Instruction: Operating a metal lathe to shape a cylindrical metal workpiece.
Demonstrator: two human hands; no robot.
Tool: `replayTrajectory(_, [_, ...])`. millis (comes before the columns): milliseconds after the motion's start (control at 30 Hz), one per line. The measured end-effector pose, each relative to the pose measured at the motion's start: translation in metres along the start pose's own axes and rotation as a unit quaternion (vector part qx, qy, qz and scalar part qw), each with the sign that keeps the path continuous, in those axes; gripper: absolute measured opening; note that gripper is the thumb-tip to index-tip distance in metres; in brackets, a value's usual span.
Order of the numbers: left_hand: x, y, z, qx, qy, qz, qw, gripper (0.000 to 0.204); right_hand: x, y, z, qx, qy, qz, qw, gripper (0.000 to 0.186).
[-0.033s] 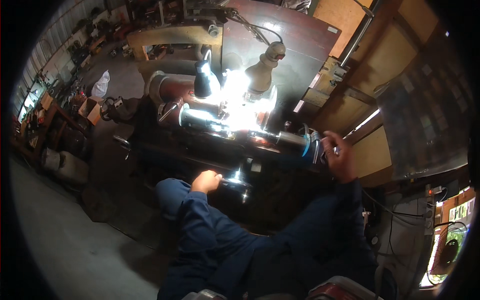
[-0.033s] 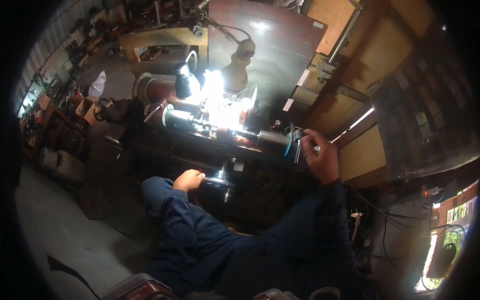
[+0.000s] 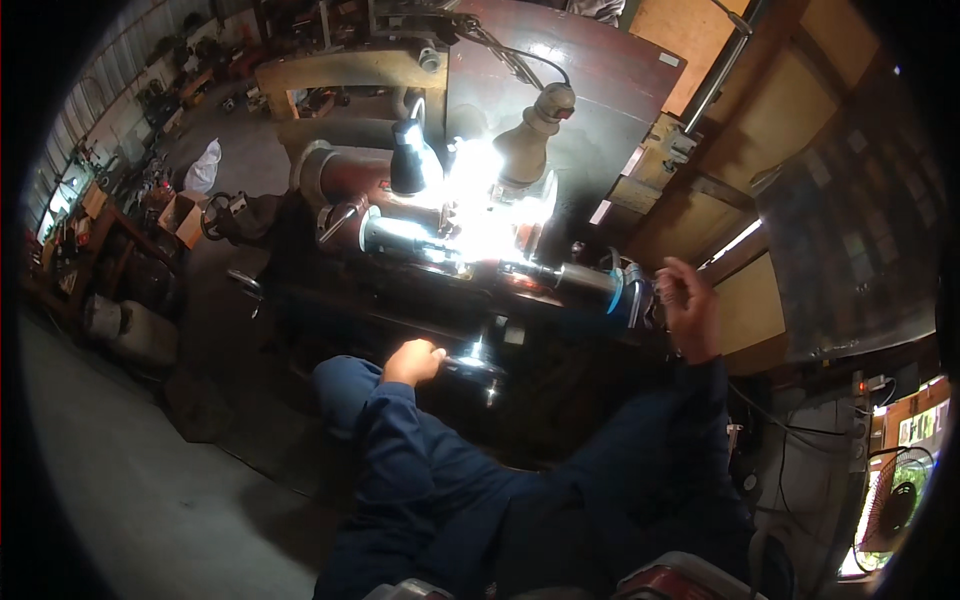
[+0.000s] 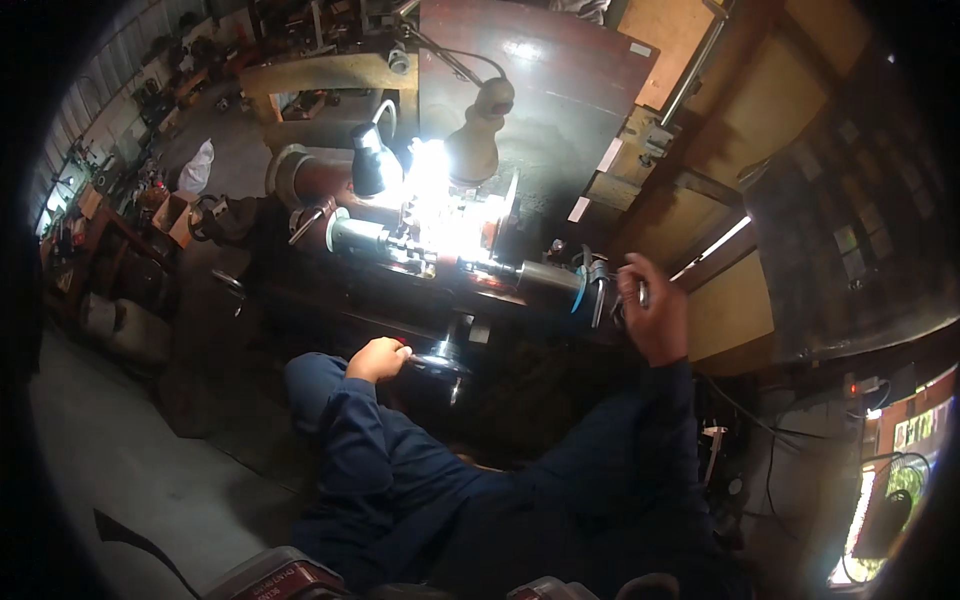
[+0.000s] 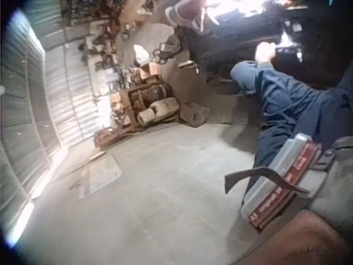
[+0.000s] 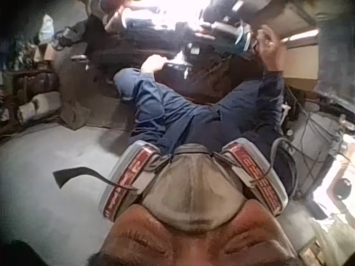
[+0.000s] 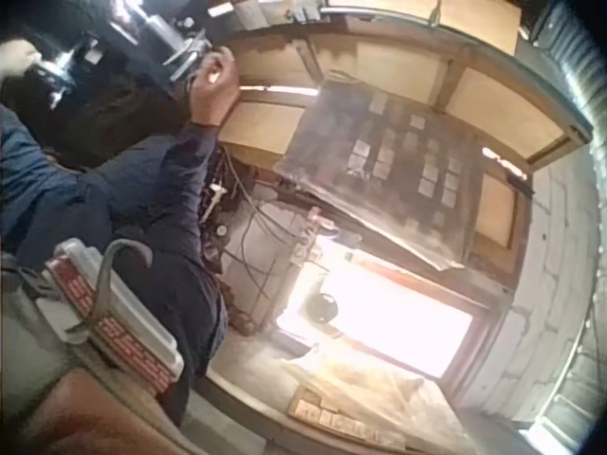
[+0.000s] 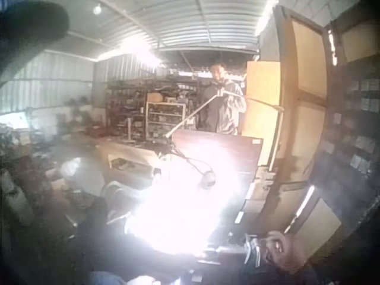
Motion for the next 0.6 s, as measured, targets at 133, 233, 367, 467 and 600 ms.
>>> replayTrajectory(133, [-0.013, 0.017, -0.017, -0.08, 0.103, 0.086, 0.988, 0.035, -0.009, 0.079, 0.017, -0.044, 0.069, 0.116, 0.99, 0.039])
replayTrajectory(233, [-0.024, 0.018, -0.038, -0.182, 0.265, 0.157, 0.934, 0.027, -0.022, 0.109, 0.045, -0.095, -0.119, 0.254, 0.955, 0.051])
replayTrajectory(367, [-0.044, 0.056, -0.103, -0.165, 0.52, 0.231, 0.805, 0.021, -0.064, 0.074, 0.044, -0.074, 0.033, 0.168, 0.982, 0.059])
replayTrajectory(467, [-0.036, 0.104, -0.158, 0.016, 0.546, 0.231, 0.805, 0.024, -0.112, 0.072, 0.029, -0.174, 0.068, 0.109, 0.976, 0.068])
replayTrajectory(600, [0.072, 0.05, -0.226, 0.048, 0.294, 0.2, 0.933, 0.046, -0.178, 0.088, 0.025, -0.262, -0.078, 0.274, 0.922, 0.081])
Point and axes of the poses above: each hand's wrist, its own x-axis towards the middle knuckle, its own z-axis out of the palm, y = z × x, the point moved 3 cm from there along x, towards the middle knuckle, and after that the axes turned 13 degrees about -x, right-handed, at the moved point
